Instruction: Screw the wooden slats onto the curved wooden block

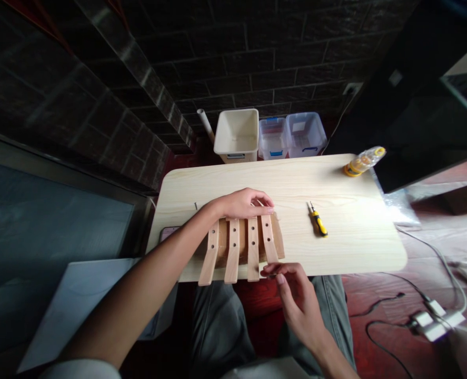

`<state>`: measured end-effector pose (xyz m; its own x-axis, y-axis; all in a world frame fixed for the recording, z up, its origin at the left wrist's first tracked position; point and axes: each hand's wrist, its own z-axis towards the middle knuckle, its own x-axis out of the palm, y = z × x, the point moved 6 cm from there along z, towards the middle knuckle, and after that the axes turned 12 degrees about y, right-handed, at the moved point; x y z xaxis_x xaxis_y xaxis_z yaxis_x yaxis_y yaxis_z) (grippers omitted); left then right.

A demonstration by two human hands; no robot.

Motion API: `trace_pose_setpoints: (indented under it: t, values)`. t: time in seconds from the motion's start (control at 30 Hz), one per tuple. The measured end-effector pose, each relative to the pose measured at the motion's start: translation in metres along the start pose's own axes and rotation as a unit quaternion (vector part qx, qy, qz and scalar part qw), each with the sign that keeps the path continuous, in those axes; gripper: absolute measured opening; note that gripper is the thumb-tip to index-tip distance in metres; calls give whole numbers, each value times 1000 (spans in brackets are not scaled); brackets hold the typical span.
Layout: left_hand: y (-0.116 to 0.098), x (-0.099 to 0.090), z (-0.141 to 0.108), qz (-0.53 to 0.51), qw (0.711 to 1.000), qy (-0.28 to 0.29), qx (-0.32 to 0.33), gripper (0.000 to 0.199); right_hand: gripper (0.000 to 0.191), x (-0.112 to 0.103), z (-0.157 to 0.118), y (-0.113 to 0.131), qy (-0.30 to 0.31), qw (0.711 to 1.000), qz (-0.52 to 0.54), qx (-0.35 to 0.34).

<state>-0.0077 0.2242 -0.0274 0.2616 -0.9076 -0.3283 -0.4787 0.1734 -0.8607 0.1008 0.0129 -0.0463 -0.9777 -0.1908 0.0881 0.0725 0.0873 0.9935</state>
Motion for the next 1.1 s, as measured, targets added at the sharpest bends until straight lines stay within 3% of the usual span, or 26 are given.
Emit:
trace_pose_setpoints:
  t: [1.1]
  values:
    - [4, 3, 0, -23, 1000, -10, 4, 42, 11, -3, 2, 3, 2, 1000, -5, 4]
